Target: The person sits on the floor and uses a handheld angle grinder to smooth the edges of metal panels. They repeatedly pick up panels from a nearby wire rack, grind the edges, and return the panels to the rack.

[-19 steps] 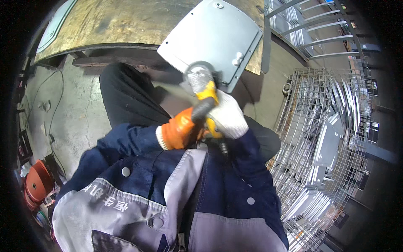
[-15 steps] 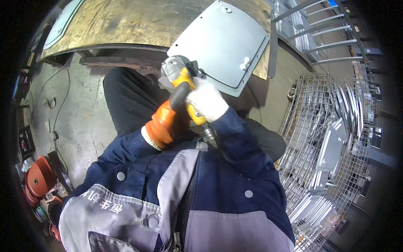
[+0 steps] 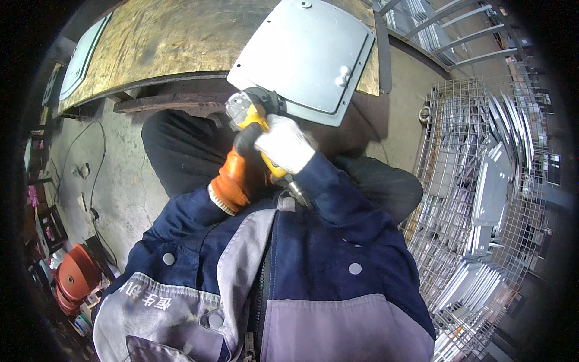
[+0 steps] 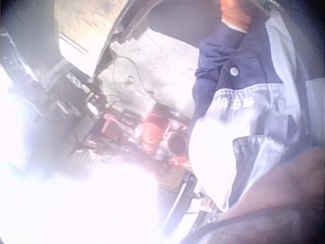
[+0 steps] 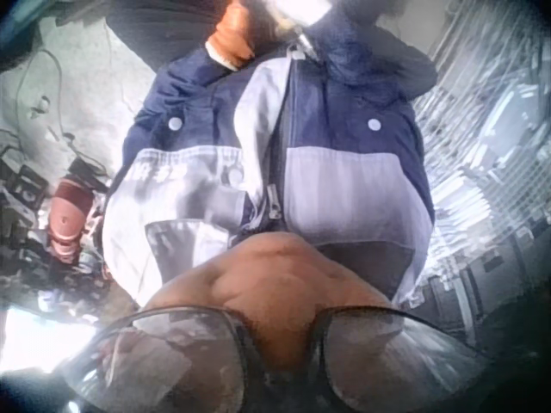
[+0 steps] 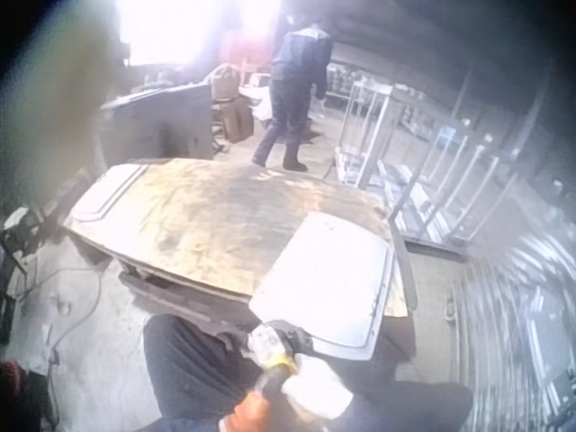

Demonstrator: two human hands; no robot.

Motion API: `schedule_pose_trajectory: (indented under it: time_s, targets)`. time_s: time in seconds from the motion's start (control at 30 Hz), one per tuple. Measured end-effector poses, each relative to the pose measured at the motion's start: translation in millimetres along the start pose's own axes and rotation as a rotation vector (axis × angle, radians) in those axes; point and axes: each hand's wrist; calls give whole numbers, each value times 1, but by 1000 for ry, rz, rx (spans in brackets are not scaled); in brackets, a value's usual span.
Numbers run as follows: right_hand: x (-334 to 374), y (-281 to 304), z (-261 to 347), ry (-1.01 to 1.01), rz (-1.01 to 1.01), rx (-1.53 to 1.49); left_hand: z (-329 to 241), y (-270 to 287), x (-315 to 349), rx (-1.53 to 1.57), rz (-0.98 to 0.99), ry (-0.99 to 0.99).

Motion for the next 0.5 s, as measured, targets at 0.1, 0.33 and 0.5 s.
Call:
schedule_pose_trajectory:
  time_s: [0.1,0.33,0.5]
  targets:
    - [23,17,-17,67,-35,24,18,-14,1,-102,48,123]
    - [94,59,-50,-27,-267,-135,59,-41,-20,-378,134,431]
    - [121,93,-81,76,-426,-138,97,-53,-55,-526,193,508]
Point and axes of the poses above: each hand's wrist, its own x-axis away from the middle knuckle, its own y-axis out of the back of the hand, z = x × y, and after that the axes turned 10 degrees about -x, right-handed
